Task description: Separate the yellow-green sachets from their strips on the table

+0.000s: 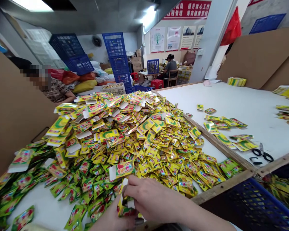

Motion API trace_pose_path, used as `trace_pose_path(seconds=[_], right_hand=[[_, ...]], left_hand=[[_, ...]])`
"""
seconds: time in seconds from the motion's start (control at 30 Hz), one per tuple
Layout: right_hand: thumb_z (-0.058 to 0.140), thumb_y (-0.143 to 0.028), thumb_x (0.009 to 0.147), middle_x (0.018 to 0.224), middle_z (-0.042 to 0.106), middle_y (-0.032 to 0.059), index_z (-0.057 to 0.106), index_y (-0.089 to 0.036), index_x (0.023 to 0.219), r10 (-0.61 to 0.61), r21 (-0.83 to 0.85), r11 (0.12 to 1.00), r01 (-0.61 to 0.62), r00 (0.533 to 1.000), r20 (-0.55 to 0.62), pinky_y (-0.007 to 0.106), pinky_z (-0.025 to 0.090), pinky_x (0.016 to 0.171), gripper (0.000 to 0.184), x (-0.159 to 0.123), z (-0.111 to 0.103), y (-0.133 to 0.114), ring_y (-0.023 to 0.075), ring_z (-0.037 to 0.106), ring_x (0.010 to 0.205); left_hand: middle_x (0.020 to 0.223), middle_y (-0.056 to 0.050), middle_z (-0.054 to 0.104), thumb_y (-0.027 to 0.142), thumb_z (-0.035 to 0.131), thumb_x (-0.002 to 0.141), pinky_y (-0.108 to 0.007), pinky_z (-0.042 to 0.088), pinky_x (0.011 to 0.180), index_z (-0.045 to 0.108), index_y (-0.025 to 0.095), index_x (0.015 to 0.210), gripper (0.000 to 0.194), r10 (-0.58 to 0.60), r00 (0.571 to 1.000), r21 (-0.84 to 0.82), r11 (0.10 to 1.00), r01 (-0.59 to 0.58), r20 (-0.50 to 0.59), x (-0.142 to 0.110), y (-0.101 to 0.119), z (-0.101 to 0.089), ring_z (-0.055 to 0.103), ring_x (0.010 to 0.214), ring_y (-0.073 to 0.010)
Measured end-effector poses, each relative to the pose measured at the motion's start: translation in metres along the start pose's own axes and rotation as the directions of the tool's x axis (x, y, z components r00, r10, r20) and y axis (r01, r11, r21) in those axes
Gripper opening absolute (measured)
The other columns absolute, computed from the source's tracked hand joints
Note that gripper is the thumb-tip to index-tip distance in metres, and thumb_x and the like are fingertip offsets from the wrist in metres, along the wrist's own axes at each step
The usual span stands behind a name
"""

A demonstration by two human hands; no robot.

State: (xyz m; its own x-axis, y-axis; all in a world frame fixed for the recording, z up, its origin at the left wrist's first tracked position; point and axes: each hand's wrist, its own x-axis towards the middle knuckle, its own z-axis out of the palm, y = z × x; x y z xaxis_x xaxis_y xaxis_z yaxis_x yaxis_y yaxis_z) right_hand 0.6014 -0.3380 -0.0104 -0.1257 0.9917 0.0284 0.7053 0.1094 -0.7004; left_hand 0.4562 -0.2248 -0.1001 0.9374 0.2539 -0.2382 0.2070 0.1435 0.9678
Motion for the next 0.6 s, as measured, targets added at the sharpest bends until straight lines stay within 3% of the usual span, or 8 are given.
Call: trace_pose_path(seconds=[0.1,0.17,0.23,0.3,0.4,0.5,0.57,0.6], right_hand=[[0.043,0.003,0.066,0.101,0.054,0.004,0.049,-0.02,0.11,0.06,0.152,0.987,-0.044,0.993,-0.105,0.025,0.043,0.08,0.049,-0.005,0.001,0.008,0.0146,0.052,0.09],[0.041,0.004,0.066,0.092,0.055,0.0023,0.054,-0.02,0.096,0.117,0.199,0.978,-0.069,0.963,-0.241,0.023,0.042,0.073,0.041,-0.006,0.008,0.016,0.0132,0.053,0.084],[0.042,0.003,0.069,0.082,0.055,0.0011,0.059,-0.018,0.08,0.121,0.208,0.976,-0.059,0.946,-0.3,0.021,0.04,0.066,0.03,-0.008,0.016,0.021,0.0121,0.052,0.075],[0.044,0.0,0.073,0.074,0.056,0.0003,0.062,-0.018,0.073,0.115,0.244,0.969,-0.047,0.955,-0.272,0.02,0.039,0.064,0.025,-0.008,0.024,0.022,0.0116,0.052,0.071],[0.042,-0.008,0.08,0.07,0.058,-0.0009,0.065,-0.019,0.076,0.177,0.336,0.932,-0.135,0.979,-0.097,0.019,0.04,0.058,0.026,-0.013,0.033,0.019,0.01,0.052,0.061],[0.046,-0.009,0.077,0.071,0.063,-0.0012,0.067,-0.021,0.078,0.243,0.332,0.916,-0.226,0.97,-0.009,0.02,0.042,0.059,0.024,-0.029,0.035,0.024,0.0113,0.055,0.06],[0.049,-0.012,0.077,0.075,0.066,0.0002,0.068,-0.023,0.079,0.298,0.274,0.929,-0.248,0.942,-0.157,0.024,0.045,0.065,0.022,-0.05,0.022,0.036,0.0156,0.059,0.069],[0.049,-0.016,0.078,0.077,0.067,0.0012,0.068,-0.024,0.081,0.326,0.234,0.935,-0.266,0.904,-0.278,0.025,0.046,0.066,0.02,-0.063,0.011,0.044,0.0171,0.06,0.071]], left_hand=[[0.085,-0.002,0.063,0.028,0.075,0.059,-0.031,0.044,0.076,0.053,0.016,0.103,0.051,-0.085,0.99,-0.062,0.994,0.092,0.112,0.0,0.004,-0.002,0.058,0.084,-0.0208],[0.079,0.0,0.062,0.031,0.077,0.058,-0.03,0.044,0.076,0.051,0.017,0.108,0.058,-0.123,0.98,-0.078,0.988,0.136,0.158,-0.002,0.01,-0.002,0.058,0.082,-0.0197],[0.077,0.0,0.061,0.031,0.077,0.057,-0.03,0.044,0.075,0.049,0.017,0.112,0.064,-0.141,0.975,-0.078,0.985,0.157,0.173,-0.003,0.014,-0.001,0.058,0.08,-0.0187],[0.082,-0.001,0.062,0.029,0.077,0.057,-0.03,0.044,0.076,0.048,0.016,0.114,0.065,-0.148,0.976,-0.07,0.985,0.161,0.161,-0.002,0.012,0.002,0.058,0.08,-0.0185],[0.097,-0.004,0.063,0.026,0.075,0.058,-0.033,0.044,0.083,0.046,0.018,0.117,0.067,-0.109,0.979,-0.096,0.987,0.127,0.171,0.002,0.002,0.011,0.06,0.089,-0.0212],[0.12,-0.009,0.056,0.024,0.076,0.055,-0.038,0.038,0.096,0.029,0.021,0.133,0.091,-0.03,0.966,-0.143,0.987,0.068,0.257,0.007,-0.008,0.021,0.054,0.109,-0.026],[0.133,-0.012,0.046,0.026,0.077,0.054,-0.04,0.034,0.101,0.016,0.022,0.139,0.105,0.005,0.967,-0.066,0.998,0.012,0.255,0.008,-0.011,0.022,0.042,0.123,-0.028],[0.137,-0.012,0.041,0.028,0.075,0.057,-0.042,0.031,0.103,0.016,0.023,0.14,0.102,0.021,0.981,0.038,0.999,-0.029,0.192,0.007,-0.01,0.02,0.037,0.127,-0.0282]])
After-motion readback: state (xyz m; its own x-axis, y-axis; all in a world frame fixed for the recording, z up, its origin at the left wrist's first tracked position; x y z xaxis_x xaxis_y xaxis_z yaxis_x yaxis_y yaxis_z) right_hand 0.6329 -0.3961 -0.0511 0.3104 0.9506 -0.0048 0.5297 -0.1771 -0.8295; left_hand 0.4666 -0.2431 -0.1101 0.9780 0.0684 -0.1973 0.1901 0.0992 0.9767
